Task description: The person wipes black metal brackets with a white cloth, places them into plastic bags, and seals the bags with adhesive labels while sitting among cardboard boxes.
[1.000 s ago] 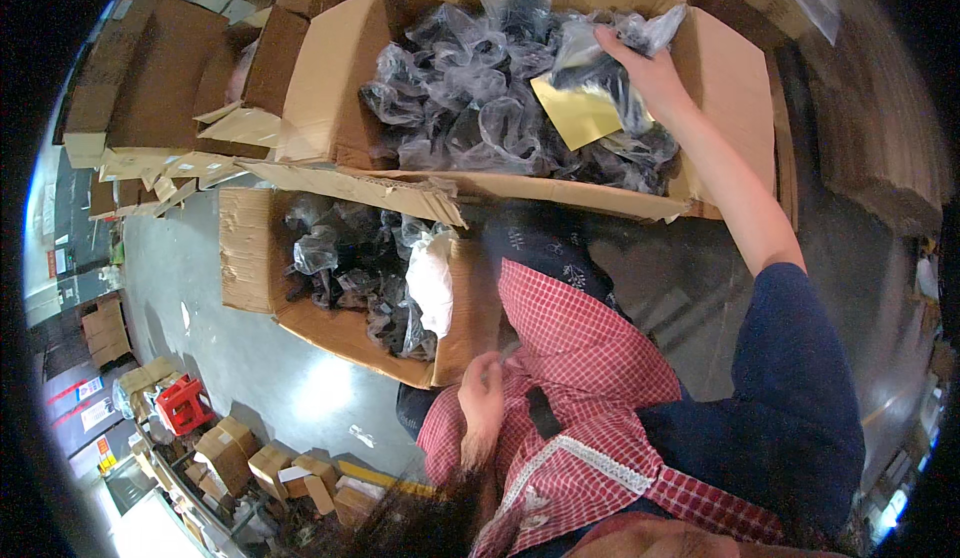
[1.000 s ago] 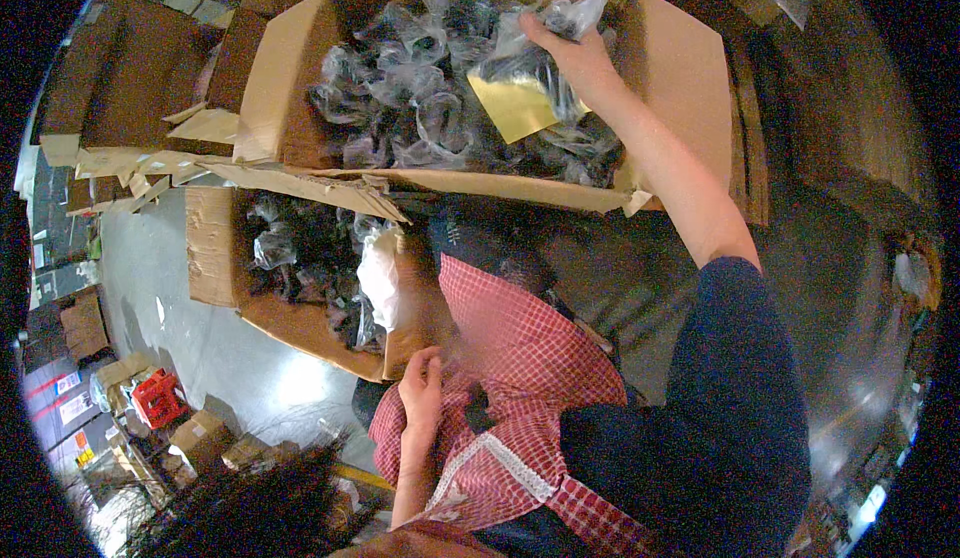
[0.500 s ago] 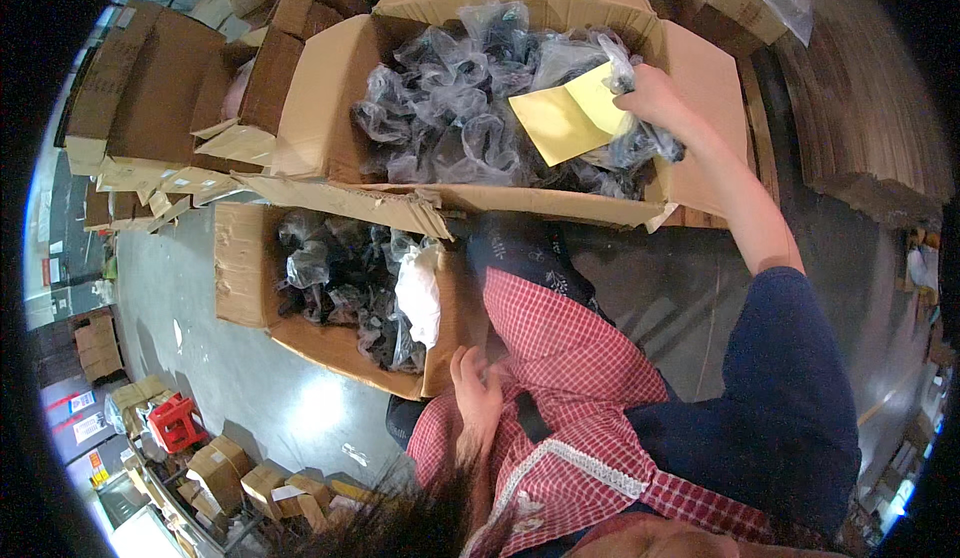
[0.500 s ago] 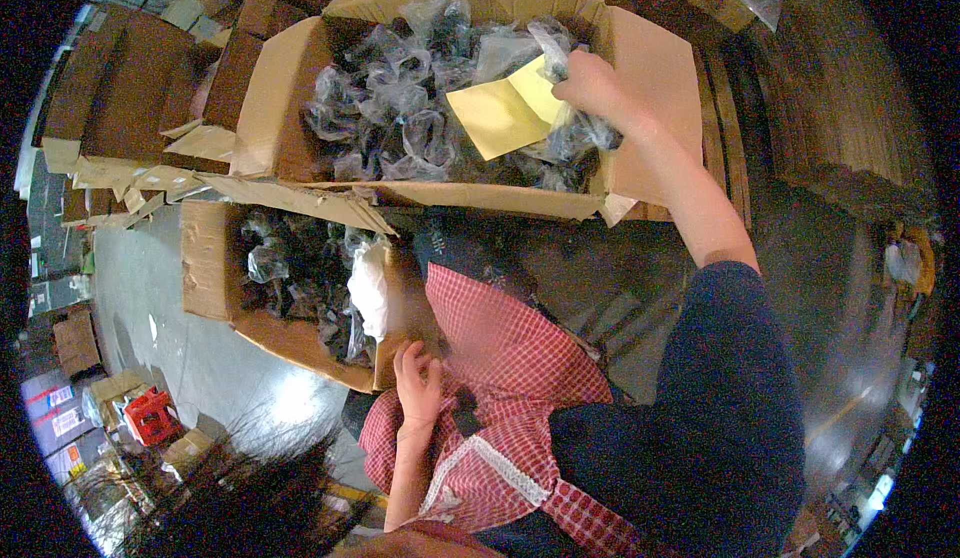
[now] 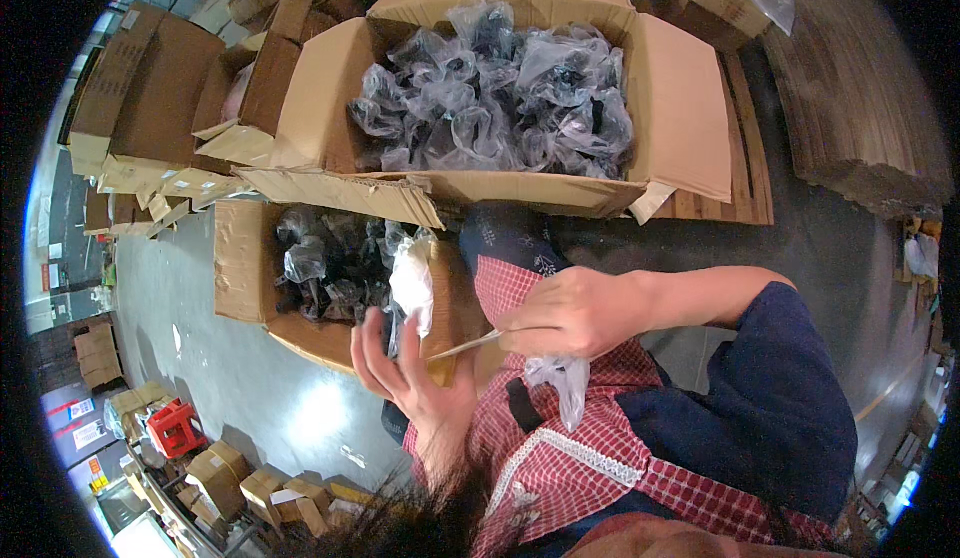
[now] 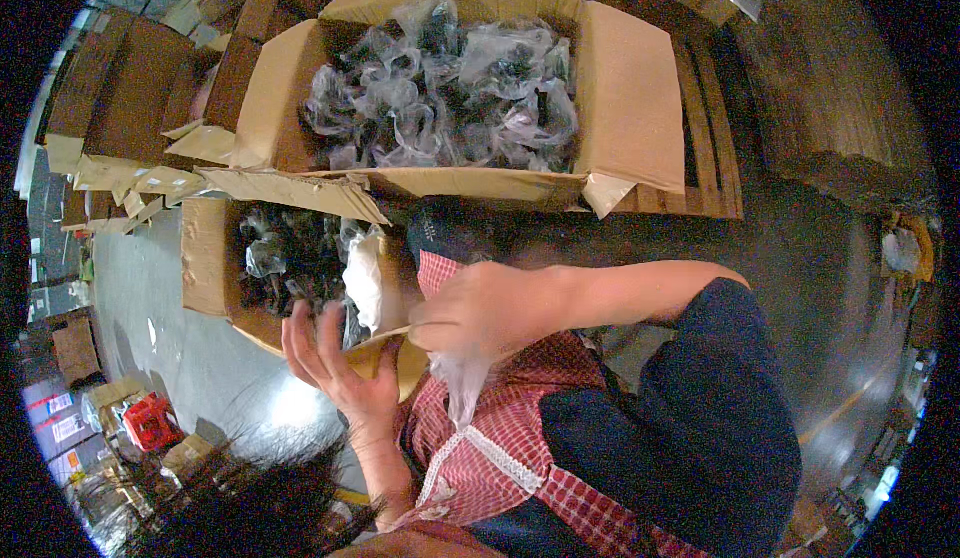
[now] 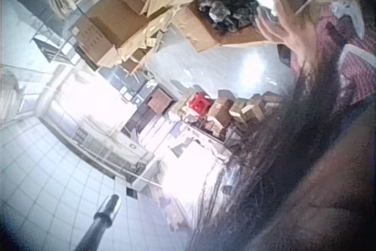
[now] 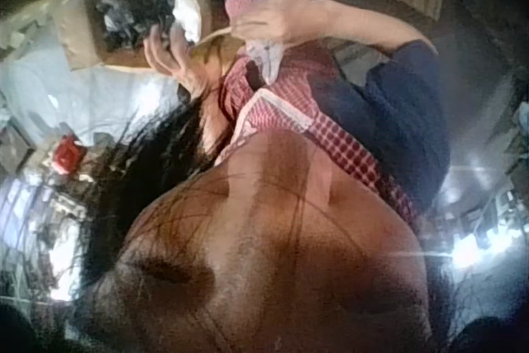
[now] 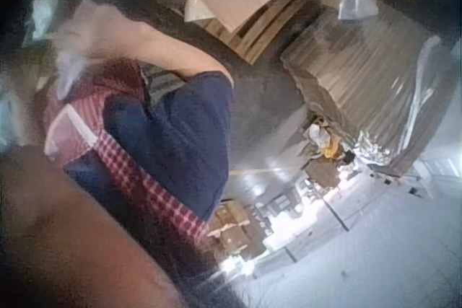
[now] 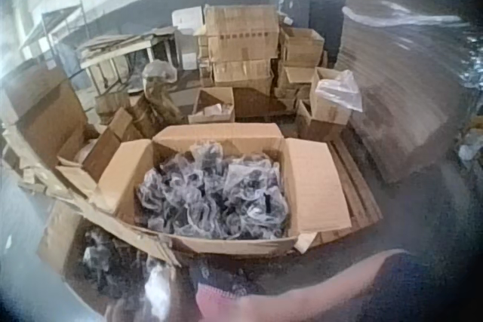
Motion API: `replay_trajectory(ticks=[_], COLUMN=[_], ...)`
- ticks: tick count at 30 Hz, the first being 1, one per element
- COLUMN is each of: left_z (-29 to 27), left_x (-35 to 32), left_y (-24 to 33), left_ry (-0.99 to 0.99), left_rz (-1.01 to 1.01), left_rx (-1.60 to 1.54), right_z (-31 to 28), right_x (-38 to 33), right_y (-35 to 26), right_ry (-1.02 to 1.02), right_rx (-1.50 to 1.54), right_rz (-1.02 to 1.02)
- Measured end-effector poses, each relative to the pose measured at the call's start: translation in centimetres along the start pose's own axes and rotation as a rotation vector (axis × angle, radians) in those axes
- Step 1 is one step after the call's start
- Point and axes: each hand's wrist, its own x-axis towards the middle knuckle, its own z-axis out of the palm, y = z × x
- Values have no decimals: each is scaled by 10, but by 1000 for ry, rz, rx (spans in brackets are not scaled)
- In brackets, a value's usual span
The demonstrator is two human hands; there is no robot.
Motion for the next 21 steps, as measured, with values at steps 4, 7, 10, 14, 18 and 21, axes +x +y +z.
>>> replay_trajectory(ticks=[4,7,10,14,18,21], left_z=[0,4,-2,-11,-2,3], left_x=[-18,-65,-96,-110,-125,-118], left_y=[-28,-53,-79,-85,-101,-93], left_ry=[-245,-261,-222,-204,-208,-291], left_rz=[-47,-417,-569,-580,-541,-564], left_rx=[-113,-156,-145,-103,-156,-178], right_z=[-3,-14,-51,-113,-133,-124], right_x=[-12,-17,-20,-79,-101,-113], right_y=[1,25,62,179,220,251], right_ry=[-235,-22,205,6,-391,-439], right_rx=[140,239,176,-300,-468,-396], right_rz=[213,470,894,1412,1514,1460])
